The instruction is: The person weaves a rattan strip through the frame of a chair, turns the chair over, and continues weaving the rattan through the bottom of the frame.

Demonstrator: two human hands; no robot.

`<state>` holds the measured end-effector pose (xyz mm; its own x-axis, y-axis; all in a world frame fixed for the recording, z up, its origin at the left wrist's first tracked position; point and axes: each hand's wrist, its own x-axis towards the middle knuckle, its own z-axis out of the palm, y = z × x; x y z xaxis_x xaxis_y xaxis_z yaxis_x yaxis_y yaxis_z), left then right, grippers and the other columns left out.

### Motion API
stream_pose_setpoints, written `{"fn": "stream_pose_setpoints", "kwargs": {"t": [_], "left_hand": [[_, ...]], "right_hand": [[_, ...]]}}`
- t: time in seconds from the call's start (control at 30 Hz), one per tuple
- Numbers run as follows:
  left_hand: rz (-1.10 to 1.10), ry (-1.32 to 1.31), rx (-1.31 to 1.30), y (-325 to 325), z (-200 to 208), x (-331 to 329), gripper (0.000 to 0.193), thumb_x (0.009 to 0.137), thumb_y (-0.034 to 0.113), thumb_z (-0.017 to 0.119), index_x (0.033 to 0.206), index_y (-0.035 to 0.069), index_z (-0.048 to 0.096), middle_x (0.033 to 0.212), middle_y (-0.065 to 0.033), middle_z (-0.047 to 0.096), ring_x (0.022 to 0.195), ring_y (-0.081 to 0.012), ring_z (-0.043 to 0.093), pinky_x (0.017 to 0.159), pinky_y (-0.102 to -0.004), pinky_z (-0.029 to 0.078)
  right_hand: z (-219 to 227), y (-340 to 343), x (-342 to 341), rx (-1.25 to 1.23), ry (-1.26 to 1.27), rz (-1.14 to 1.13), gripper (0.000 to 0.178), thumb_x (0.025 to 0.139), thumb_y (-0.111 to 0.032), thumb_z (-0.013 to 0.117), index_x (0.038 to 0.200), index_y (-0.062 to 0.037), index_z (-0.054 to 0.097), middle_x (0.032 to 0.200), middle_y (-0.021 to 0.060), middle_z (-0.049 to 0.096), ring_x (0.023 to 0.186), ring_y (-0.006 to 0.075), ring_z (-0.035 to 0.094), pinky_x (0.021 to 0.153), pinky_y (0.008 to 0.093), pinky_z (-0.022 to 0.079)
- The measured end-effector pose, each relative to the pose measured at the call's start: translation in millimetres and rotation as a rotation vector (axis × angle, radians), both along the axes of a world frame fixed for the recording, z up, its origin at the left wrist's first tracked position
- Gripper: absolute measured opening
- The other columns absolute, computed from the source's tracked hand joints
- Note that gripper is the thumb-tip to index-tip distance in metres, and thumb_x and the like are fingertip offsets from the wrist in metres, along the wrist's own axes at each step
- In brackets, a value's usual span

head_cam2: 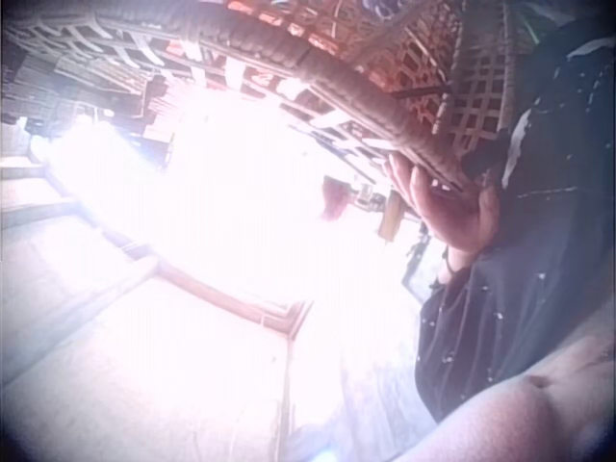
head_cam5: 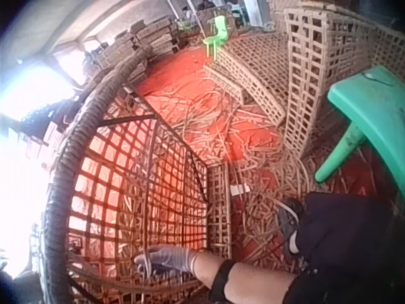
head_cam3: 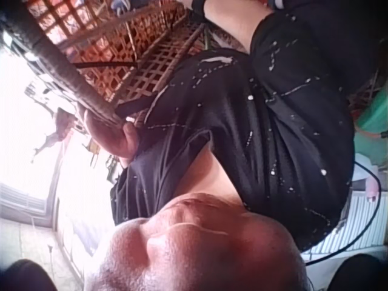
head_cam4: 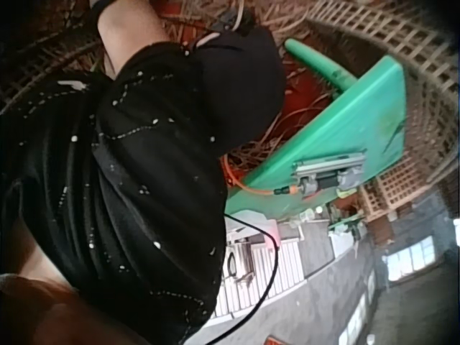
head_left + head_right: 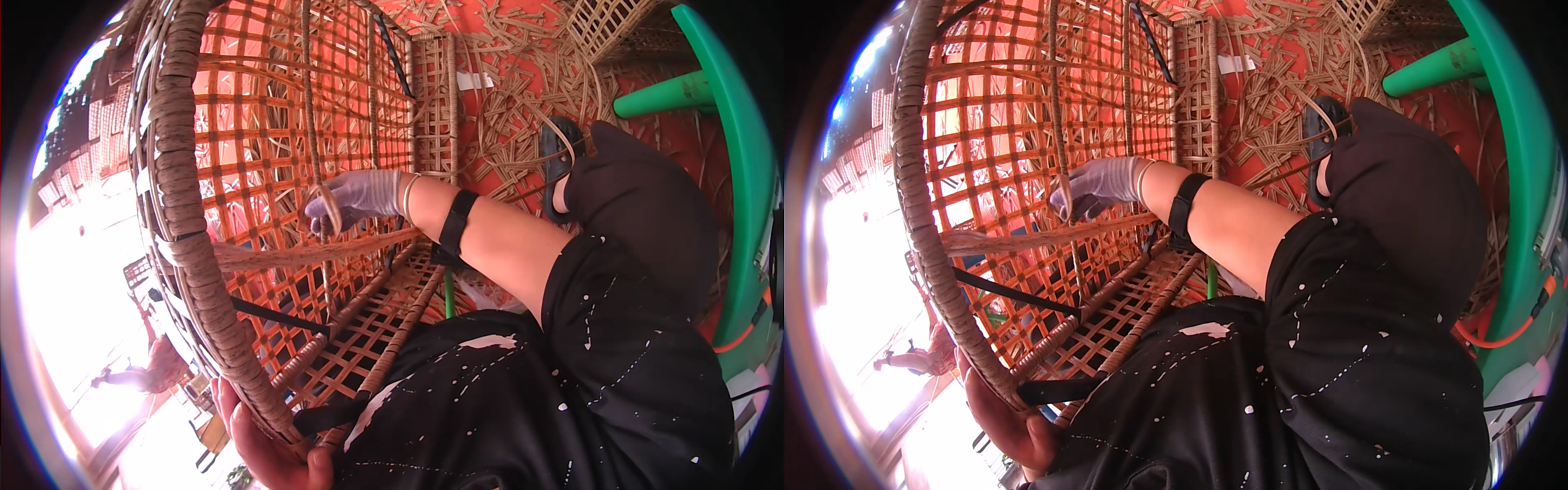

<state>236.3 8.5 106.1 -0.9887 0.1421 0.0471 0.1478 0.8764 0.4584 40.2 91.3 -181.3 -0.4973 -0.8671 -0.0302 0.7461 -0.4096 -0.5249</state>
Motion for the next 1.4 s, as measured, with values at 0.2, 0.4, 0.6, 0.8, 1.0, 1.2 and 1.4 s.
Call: {"fn": "stream_pose_setpoints", "kwargs": {"t": [0.2, 0.4, 0.6, 0.8, 1.0, 1.2, 1.4], "left_hand": [[-0.002, 0.042, -0.038, 0.0, 0.2, 0.5, 0.079, 0.086, 0.045, 0.051, 0.135, -0.010, 0.021, 0.142, -0.0307, 0.021, 0.134, -0.0391, 0.020, 0.108, -0.0488, 0.017], [0.019, 0.028, 0.050, -2.7, -0.7, 2.0, 0.080, 0.085, 0.043, 0.052, 0.136, -0.009, 0.019, 0.143, -0.0304, 0.017, 0.135, -0.0389, 0.019, 0.108, -0.0482, 0.017], [-0.028, -0.012, 0.043, -3.7, -0.7, -4.2, 0.078, 0.085, 0.040, 0.052, 0.137, -0.008, 0.018, 0.143, -0.0311, 0.015, 0.135, -0.0392, 0.018, 0.108, -0.0485, 0.017], [-0.078, 0.025, 0.035, -4.8, 1.3, -5.4, 0.077, 0.086, 0.039, 0.050, 0.136, -0.010, 0.019, 0.142, -0.0325, 0.016, 0.135, -0.0409, 0.016, 0.108, -0.0500, 0.016], [-0.012, 0.015, -0.079, -4.2, 5.2, -0.9, 0.080, 0.085, 0.045, 0.050, 0.135, -0.011, 0.022, 0.141, -0.0319, 0.020, 0.135, -0.0403, 0.018, 0.108, -0.0490, 0.015], [-0.033, -0.007, -0.047, 0.8, 2.0, -6.1, 0.083, 0.084, 0.048, 0.051, 0.134, -0.011, 0.022, 0.141, -0.0314, 0.022, 0.133, -0.0397, 0.022, 0.107, -0.0484, 0.018], [0.046, 0.005, 0.049, 3.9, -0.9, -1.1, 0.082, 0.084, 0.046, 0.052, 0.135, -0.010, 0.020, 0.141, -0.0315, 0.020, 0.132, -0.0398, 0.024, 0.105, -0.0484, 0.024]], "right_hand": [[2.8, -2.7, 8.2, 0.062, 0.012, -0.085, 0.029, 0.077, -0.028, 0.071, 0.098, -0.0101, 0.064, 0.090, 0.0033, 0.066, 0.084, 0.0140, 0.063, 0.070, 0.0287, 0.049], [3.0, -9.8, 9.1, -0.036, -0.245, -0.162, 0.028, 0.078, -0.027, 0.070, 0.095, -0.0054, 0.064, 0.082, 0.0052, 0.067, 0.076, 0.0160, 0.065, 0.065, 0.0292, 0.051], [24.1, -22.1, 11.3, 0.731, 0.070, -0.456, 0.026, 0.079, -0.021, 0.065, 0.090, 0.0020, 0.060, 0.074, 0.0117, 0.064, 0.067, 0.0196, 0.063, 0.062, 0.0330, 0.051], [37.5, -28.8, 10.0, 0.975, 0.159, -0.529, 0.026, 0.080, -0.022, 0.068, 0.088, -0.0029, 0.051, 0.071, 0.0095, 0.057, 0.073, 0.0174, 0.059, 0.065, 0.0315, 0.049], [34.9, -22.7, 7.9, 0.895, 0.254, -0.533, 0.029, 0.077, -0.022, 0.069, 0.087, -0.0011, 0.051, 0.072, 0.0115, 0.058, 0.070, 0.0222, 0.059, 0.065, 0.0349, 0.048], [-16.4, 9.8, -1.6, 0.127, -0.124, -0.267, 0.024, 0.076, -0.015, 0.072, 0.094, -0.0032, 0.061, 0.081, 0.0058, 0.066, 0.065, 0.0118, 0.062, 0.057, 0.0227, 0.052], [-48.2, 13.8, 5.8, 0.151, -0.212, -0.260, 0.025, 0.078, -0.018, 0.072, 0.097, -0.0022, 0.066, 0.084, 0.0080, 0.069, 0.069, 0.0129, 0.066, 0.056, 0.0217, 0.052]]}}
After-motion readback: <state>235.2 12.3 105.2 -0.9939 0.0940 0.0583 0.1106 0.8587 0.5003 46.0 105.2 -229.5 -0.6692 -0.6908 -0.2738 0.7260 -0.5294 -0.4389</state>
